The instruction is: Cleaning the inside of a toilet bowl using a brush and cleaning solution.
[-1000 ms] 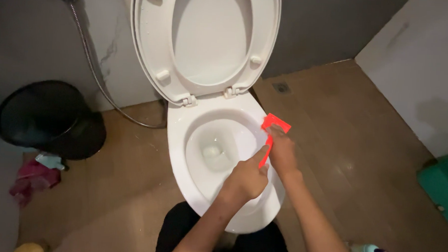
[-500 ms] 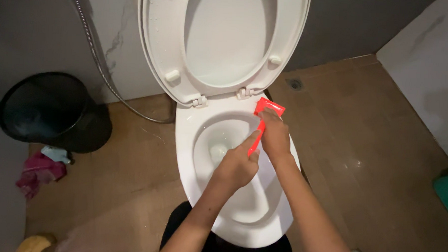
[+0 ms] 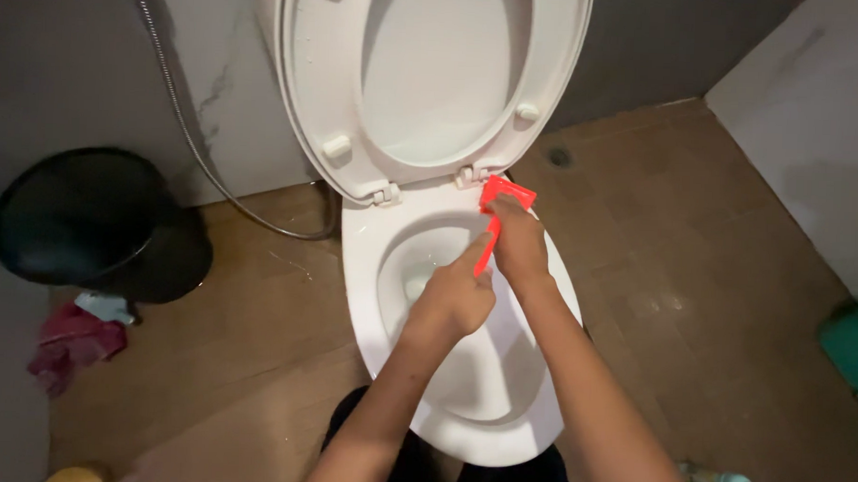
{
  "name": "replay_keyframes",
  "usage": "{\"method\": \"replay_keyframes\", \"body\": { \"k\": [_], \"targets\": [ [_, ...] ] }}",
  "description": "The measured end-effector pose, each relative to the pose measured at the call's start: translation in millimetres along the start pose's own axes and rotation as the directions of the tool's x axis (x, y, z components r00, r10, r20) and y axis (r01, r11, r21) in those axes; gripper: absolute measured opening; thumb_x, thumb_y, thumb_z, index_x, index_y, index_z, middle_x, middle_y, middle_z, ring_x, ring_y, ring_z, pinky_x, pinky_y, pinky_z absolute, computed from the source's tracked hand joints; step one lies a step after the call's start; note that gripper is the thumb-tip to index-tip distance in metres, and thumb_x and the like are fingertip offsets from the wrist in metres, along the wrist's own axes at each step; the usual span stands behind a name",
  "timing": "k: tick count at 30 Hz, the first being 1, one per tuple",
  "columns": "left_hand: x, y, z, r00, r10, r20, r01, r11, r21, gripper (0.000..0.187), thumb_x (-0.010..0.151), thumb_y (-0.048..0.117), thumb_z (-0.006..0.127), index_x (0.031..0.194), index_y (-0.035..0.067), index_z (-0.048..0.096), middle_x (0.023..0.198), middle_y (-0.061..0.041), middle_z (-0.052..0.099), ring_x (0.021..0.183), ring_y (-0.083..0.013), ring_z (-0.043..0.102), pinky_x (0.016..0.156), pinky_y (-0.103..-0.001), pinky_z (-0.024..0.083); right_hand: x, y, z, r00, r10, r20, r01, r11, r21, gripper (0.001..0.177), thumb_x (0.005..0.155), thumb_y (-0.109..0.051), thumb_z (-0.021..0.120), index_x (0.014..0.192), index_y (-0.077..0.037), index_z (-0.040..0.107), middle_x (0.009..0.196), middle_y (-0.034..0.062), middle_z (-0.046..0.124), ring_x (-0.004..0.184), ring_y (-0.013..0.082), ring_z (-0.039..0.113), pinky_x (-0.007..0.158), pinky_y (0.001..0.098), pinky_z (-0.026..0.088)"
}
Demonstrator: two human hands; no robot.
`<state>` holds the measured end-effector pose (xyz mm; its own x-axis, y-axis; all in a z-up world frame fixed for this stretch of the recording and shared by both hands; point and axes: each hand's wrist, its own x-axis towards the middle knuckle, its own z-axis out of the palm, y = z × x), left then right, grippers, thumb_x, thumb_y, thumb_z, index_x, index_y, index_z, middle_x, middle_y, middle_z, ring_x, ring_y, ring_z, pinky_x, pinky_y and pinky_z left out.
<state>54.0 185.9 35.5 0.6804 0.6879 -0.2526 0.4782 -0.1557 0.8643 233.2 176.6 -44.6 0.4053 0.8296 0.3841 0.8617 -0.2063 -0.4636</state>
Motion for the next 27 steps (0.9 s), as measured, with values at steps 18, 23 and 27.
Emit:
{"method": "replay_keyframes", "body": {
  "k": [18, 23, 27],
  "targets": [
    [20.9, 5.8, 1.7, 0.999, 0.033, 0.033, -0.036, 0.996, 0.083, 0.067, 0.091, 0.021, 0.047, 0.157, 0.032, 0.037, 0.118, -0.025, 0.07, 0.11, -0.0474, 0.065, 0.096, -0.056, 0.05, 6.6, 42.6, 12.1, 0.999, -0.03, -0.023, 0.029, 0.998, -0.063, 0.021, 0.089, -0.009, 0.064, 0.108, -0.004, 0.07, 0.12, 0.0199, 0.071, 0.107, 0.0414, 0.068, 0.09, 0.0472, 0.055],
    [14.2, 16.7, -5.9, 0.998, -0.014, 0.055, 0.009, 0.996, 0.086, 0.066, 0.092, 0.022, 0.046, 0.156, 0.033, 0.037, 0.117, -0.026, 0.069, 0.11, -0.0476, 0.064, 0.097, -0.056, 0.049, 7.0, 26.9, 4.0, 0.998, 0.066, -0.022, -0.067, 0.998, -0.019, 0.02, 0.092, -0.014, 0.064, 0.108, -0.006, 0.071, 0.122, 0.0185, 0.071, 0.106, 0.0408, 0.068, 0.089, 0.0459, 0.056],
    [11.5, 3.6, -2.2, 1.0, -0.002, 0.019, 0.001, 0.999, 0.051, 0.064, 0.093, 0.022, 0.045, 0.155, 0.034, 0.039, 0.119, -0.025, 0.069, 0.111, -0.0473, 0.064, 0.098, -0.055, 0.049, 1.0, 38.8, 19.8, 0.997, 0.02, -0.068, -0.027, 0.994, -0.106, 0.022, 0.089, -0.012, 0.065, 0.108, -0.004, 0.071, 0.124, 0.0228, 0.068, 0.103, 0.0439, 0.066, 0.089, 0.0491, 0.053]
  ]
}}
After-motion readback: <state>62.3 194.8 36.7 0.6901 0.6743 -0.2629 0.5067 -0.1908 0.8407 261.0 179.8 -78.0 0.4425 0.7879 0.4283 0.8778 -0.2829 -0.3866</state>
